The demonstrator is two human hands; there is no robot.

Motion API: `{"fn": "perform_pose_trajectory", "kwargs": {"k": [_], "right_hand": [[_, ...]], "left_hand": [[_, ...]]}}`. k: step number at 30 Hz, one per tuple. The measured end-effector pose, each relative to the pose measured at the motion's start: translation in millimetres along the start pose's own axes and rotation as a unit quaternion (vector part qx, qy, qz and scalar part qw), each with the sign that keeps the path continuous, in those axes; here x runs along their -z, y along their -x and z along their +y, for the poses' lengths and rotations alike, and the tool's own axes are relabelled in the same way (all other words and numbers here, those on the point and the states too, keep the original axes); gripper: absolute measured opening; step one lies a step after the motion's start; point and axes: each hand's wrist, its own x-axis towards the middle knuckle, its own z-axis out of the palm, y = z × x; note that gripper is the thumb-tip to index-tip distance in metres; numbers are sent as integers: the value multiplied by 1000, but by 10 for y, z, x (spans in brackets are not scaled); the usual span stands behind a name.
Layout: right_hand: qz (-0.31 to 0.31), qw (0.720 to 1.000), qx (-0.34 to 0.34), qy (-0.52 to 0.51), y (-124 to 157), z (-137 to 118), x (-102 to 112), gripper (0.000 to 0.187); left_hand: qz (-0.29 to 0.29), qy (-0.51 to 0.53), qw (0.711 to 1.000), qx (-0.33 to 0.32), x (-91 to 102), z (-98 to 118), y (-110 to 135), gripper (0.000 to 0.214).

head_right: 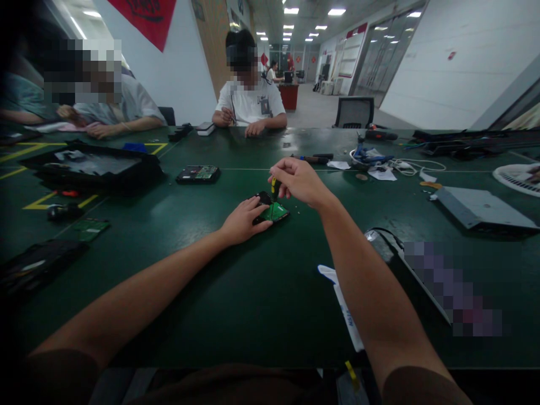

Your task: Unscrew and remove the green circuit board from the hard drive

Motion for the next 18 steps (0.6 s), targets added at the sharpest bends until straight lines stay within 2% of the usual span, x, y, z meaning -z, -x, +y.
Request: {"fn": "perform_pose_trajectory", "kwargs": {"k": [5,12,18], "right_hand": [[-15,1000,9,15,-2,-8,-2,14],[32,997,18,73,7,17,35,14],[9,998,22,52,15,-2,25,17]], "left_hand": [[-3,-2,1000,-1,4,-2,0,66],[-2,0,1000,-1,-10,-15,2,64],[-1,0,1000,-2,-3,-8,1,65]]}}
